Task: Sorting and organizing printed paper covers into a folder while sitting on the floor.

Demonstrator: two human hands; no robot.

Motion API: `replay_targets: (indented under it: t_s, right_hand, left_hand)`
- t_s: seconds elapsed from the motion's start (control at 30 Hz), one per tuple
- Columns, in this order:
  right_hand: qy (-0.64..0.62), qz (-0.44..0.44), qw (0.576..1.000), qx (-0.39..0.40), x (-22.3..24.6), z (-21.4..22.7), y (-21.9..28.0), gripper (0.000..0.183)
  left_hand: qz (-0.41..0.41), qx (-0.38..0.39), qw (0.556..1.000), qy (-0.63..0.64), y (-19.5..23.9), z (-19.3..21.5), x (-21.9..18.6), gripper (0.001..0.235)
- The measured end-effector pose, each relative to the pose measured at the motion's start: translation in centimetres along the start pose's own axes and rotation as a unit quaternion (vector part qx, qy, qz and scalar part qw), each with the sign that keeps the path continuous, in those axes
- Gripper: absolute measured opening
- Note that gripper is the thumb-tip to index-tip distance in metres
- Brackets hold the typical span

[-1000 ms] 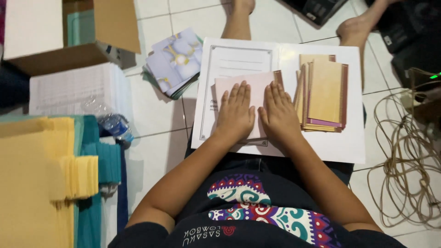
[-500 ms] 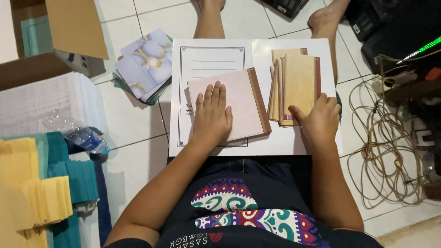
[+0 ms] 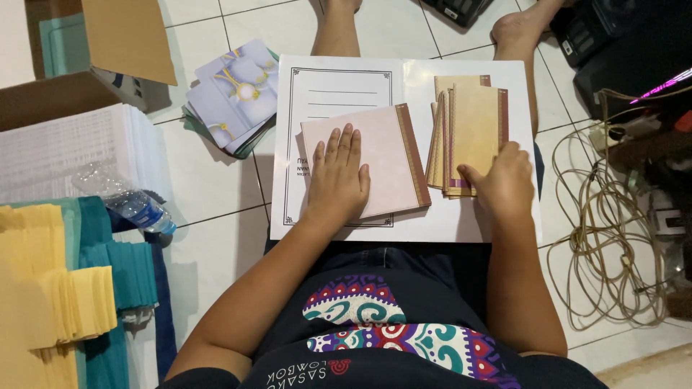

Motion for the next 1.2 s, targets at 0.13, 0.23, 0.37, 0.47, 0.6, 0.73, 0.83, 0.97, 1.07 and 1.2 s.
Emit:
replay_targets:
  t_s: [0.13,0.23,0.37,0.47,0.6,0.73,0.83,0.97,1.07,1.2]
  right_hand:
    - [0.034,0.005,0.999,-0.002,-0.5,0.0,0.0,0.079]
    - [0.011,-0.016,0.999,0.028,-0.6,-0.1,-0.7,0.086]
    - [-0.076,-0.029,0.994,0.068,0.2,0.7,-1.3,0.098]
    - [-0.105,-0.03,0.993,0.049,1.0,2.0,-0.9,0.092]
    - [-0.209,0.004,0.978,-0.029,3.5,5.3,0.8,0.063]
    - [-0.31,0.139,0.932,-0.128,8.2,6.3,3.6,0.06]
    - [-0.344,0.268,0.878,-0.2,13.1,6.2,6.9,0.02]
    - [-0.388,0.424,0.817,-0.045,16.1,5.1,9.4,0.038]
    - [-0.387,0.435,0.813,-0.006,15.7,4.8,9.0,0.046]
    - [-0.332,0.381,0.861,-0.064,12.1,2.7,6.3,0.051]
  left_hand:
    - [0.001,-0.001,1.0,-0.005,0.1,-0.6,0.2,0.064]
    - [-0.002,0.0,1.0,-0.004,-0.1,-0.4,0.1,0.064]
    - [0.003,0.009,1.0,-0.002,0.0,0.0,0.0,0.064]
    - [0.003,0.003,1.0,0.005,0.0,0.1,0.0,0.064]
    - [-0.022,-0.071,0.997,0.01,0.3,-0.5,0.2,0.059]
    - [-0.102,-0.19,0.976,0.025,1.1,0.4,-0.2,0.037]
    - [-0.064,-0.19,0.961,0.191,1.7,3.0,-0.3,0.037]
    - [0.184,-0.056,0.895,0.402,2.1,4.6,1.7,0.057]
    - [0.274,-0.062,0.899,0.336,2.7,3.8,4.6,0.024]
    - [0.309,-0.069,0.917,0.243,3.4,5.4,4.6,0.025]
Point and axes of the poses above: each hand's wrist, its own y-axis away from the middle knuckle, its own z-axis out of the back of the hand, x = y × z, the point moved 4 cm from there along -y, towards the middle knuckle, and after that the axes turned 11 degrees about -x, right-handed, at the moved point
